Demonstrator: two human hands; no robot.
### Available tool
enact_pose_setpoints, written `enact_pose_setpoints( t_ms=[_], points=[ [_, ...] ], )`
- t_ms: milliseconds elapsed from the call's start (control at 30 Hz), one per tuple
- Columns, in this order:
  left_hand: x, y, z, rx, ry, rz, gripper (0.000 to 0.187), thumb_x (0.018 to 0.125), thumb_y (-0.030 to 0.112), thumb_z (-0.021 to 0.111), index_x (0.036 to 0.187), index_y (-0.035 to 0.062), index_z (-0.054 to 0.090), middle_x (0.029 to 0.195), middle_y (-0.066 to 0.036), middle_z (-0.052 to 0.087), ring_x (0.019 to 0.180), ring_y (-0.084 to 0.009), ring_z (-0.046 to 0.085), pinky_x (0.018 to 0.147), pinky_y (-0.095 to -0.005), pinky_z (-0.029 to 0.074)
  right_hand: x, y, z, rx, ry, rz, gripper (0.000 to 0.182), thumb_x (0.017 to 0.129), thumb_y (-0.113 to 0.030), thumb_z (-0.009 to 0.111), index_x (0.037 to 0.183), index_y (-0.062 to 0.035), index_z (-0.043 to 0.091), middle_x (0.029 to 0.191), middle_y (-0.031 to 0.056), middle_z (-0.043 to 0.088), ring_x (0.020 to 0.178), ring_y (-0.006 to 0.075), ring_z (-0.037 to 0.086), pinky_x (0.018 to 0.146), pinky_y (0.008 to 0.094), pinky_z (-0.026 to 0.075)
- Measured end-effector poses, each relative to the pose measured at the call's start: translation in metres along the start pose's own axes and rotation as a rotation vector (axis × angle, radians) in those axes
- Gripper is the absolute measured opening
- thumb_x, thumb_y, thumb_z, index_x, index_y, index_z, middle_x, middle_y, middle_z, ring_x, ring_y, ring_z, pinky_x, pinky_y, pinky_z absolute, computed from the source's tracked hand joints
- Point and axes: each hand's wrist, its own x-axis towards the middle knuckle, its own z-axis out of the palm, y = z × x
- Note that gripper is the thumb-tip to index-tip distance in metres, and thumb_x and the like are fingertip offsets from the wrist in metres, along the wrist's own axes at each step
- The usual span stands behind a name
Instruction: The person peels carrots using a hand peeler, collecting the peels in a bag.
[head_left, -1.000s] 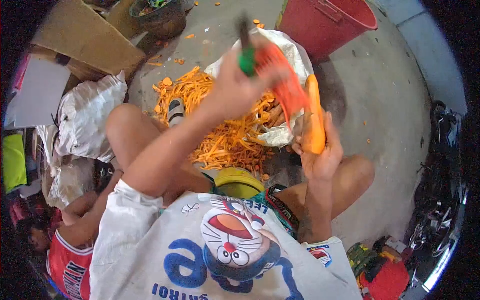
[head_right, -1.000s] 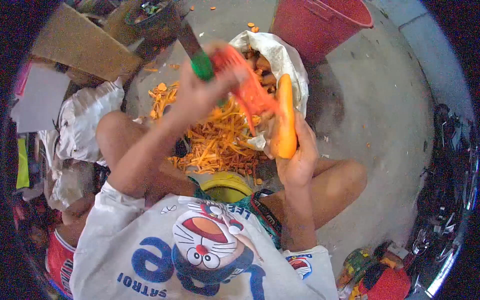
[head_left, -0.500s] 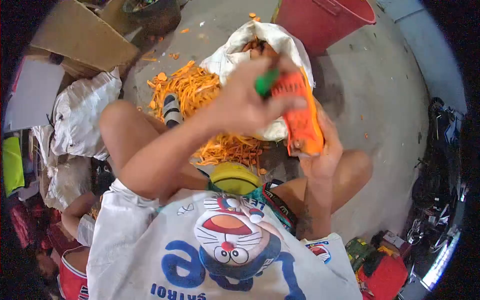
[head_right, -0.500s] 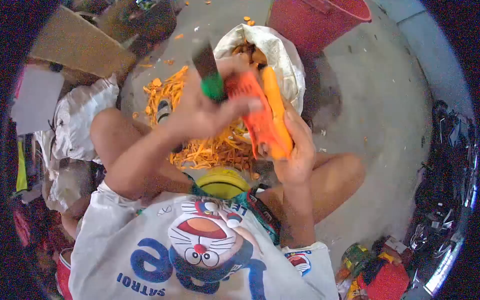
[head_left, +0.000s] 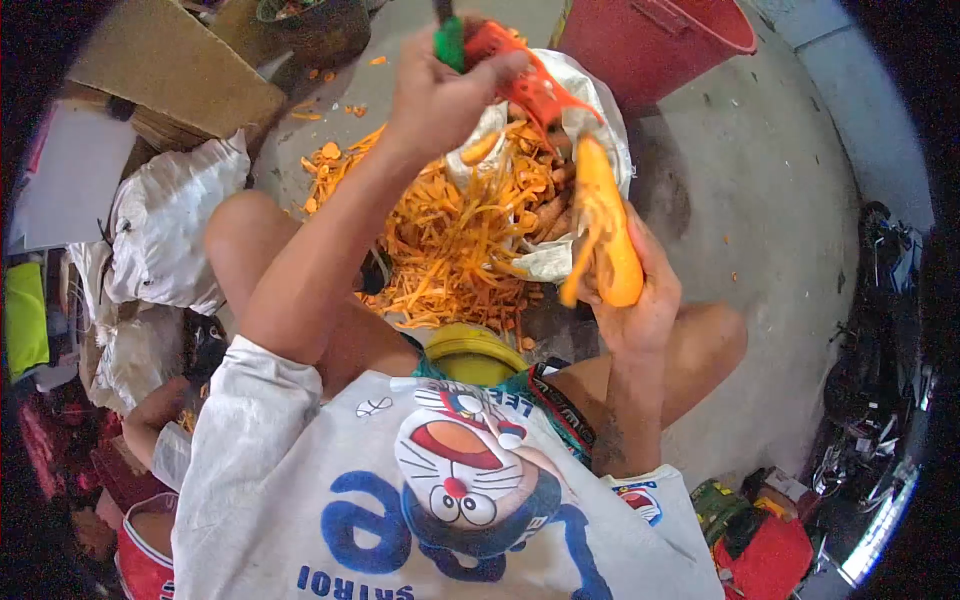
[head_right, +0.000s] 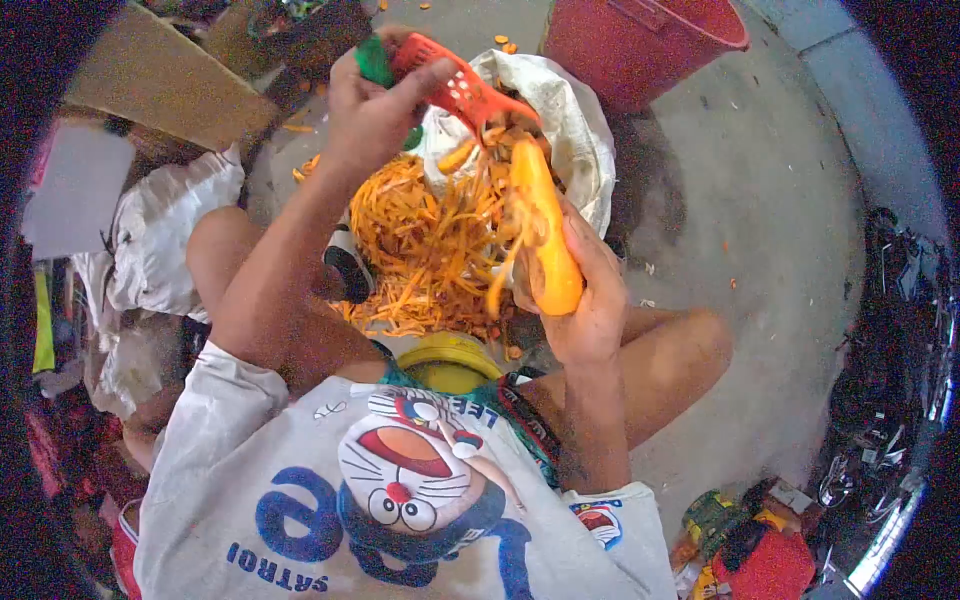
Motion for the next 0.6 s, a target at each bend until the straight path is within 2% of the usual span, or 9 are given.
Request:
enact_pose_setpoints(
  t_ms=[133, 200, 267, 300, 400, 467, 500, 567, 600],
  points=[
    [-0.020, 0.009, 0.012, 0.159, 0.104, -0.135, 0.012, 0.089, 0.011, 0.075, 0.092, 0.0014, 0.070, 0.074, -0.001, 0.069, 0.066, -0.0074, 0.063, 0.060, -0.0256, 0.051, 0.008, -0.003, -0.007, 0.080, -0.058, 0.025, 0.048, 0.106, -0.036, 0.040, 0.140, -0.0040, 0.049, 0.097, 0.0086, 0.063, 0.072, 0.0132, 0.057, 0.051, 0.0253, 0.042],
    [-0.044, 0.019, 0.033, 0.288, -0.234, 0.243, 0.015, 0.091, 0.014, 0.075, 0.099, 0.0035, 0.068, 0.079, -0.001, 0.069, 0.066, -0.0100, 0.063, 0.059, -0.0240, 0.049, 0.010, 0.002, -0.007, 0.008, -0.002, 0.000, 0.048, 0.106, -0.034, 0.040, 0.142, -0.0045, 0.048, 0.099, 0.0092, 0.063, 0.072, 0.0130, 0.056, 0.051, 0.0245, 0.040],
    [-0.035, 0.005, 0.025, 0.227, -0.174, 0.114, 0.015, 0.090, 0.015, 0.076, 0.095, 0.0022, 0.069, 0.078, -0.001, 0.070, 0.068, -0.0093, 0.064, 0.061, -0.0255, 0.051, 0.009, 0.007, 0.018, -0.082, 0.346, -0.109, 0.048, 0.105, -0.033, 0.041, 0.142, -0.0022, 0.048, 0.102, 0.0107, 0.064, 0.074, 0.0150, 0.061, 0.052, 0.0262, 0.046],
    [-0.028, -0.002, 0.018, 0.176, -0.115, -0.004, 0.016, 0.088, 0.015, 0.077, 0.092, 0.0008, 0.070, 0.077, -0.001, 0.070, 0.069, -0.0086, 0.064, 0.064, -0.0270, 0.053, 0.005, 0.009, 0.016, -0.085, 0.349, -0.096, 0.048, 0.105, -0.033, 0.041, 0.142, -0.0022, 0.048, 0.102, 0.0107, 0.064, 0.074, 0.0150, 0.061, 0.052, 0.0262, 0.046],
    [0.011, -0.007, -0.016, 0.167, 0.109, 0.096, 0.016, 0.089, 0.015, 0.078, 0.087, 0.0012, 0.069, 0.079, -0.004, 0.073, 0.073, -0.0095, 0.068, 0.066, -0.0280, 0.055, 0.006, 0.008, 0.001, -0.044, 0.210, -0.090, 0.048, 0.105, -0.031, 0.042, 0.140, 0.0015, 0.049, 0.110, 0.0127, 0.066, 0.080, 0.0188, 0.067, 0.056, 0.0298, 0.054],
    [0.009, -0.005, -0.011, 0.136, 0.111, 0.090, 0.014, 0.090, 0.013, 0.077, 0.092, 0.0021, 0.068, 0.082, -0.004, 0.072, 0.076, -0.0089, 0.067, 0.069, -0.0285, 0.055, 0.012, 0.003, -0.015, 0.204, -0.221, 0.021, 0.050, 0.104, -0.032, 0.042, 0.139, 0.0031, 0.049, 0.103, 0.0119, 0.066, 0.075, 0.0188, 0.066, 0.053, 0.0297, 0.053],
    [-0.010, 0.003, 0.004, 0.082, 0.032, 0.052, 0.016, 0.090, 0.012, 0.077, 0.096, 0.0023, 0.067, 0.083, -0.004, 0.071, 0.079, -0.0089, 0.067, 0.071, -0.0285, 0.055, 0.014, 0.004, -0.011, 0.204, -0.221, 0.013, 0.050, 0.104, -0.032, 0.042, 0.139, 0.0031, 0.049, 0.103, 0.0119, 0.066, 0.075, 0.0188, 0.066, 0.053, 0.0297, 0.053],
    [-0.047, 0.012, 0.037, 0.163, -0.087, 0.125, 0.022, 0.089, 0.010, 0.076, 0.106, 0.0034, 0.063, 0.087, -0.003, 0.068, 0.084, -0.0094, 0.065, 0.074, -0.0281, 0.055, 0.014, 0.003, 0.018, -0.144, 0.308, -0.128, 0.051, 0.104, -0.035, 0.041, 0.141, 0.0005, 0.047, 0.087, 0.0078, 0.061, 0.063, 0.0138, 0.056, 0.045, 0.0258, 0.041],
    [-0.045, 0.007, 0.035, 0.157, -0.085, 0.118, 0.022, 0.089, 0.010, 0.076, 0.106, 0.0034, 0.063, 0.087, -0.003, 0.068, 0.084, -0.0094, 0.065, 0.074, -0.0281, 0.055, 0.011, 0.002, 0.015, -0.148, 0.314, -0.122, 0.051, 0.104, -0.035, 0.041, 0.141, 0.0005, 0.047, 0.087, 0.0078, 0.061, 0.063, 0.0138, 0.056, 0.045, 0.0258, 0.041]
  ],
)
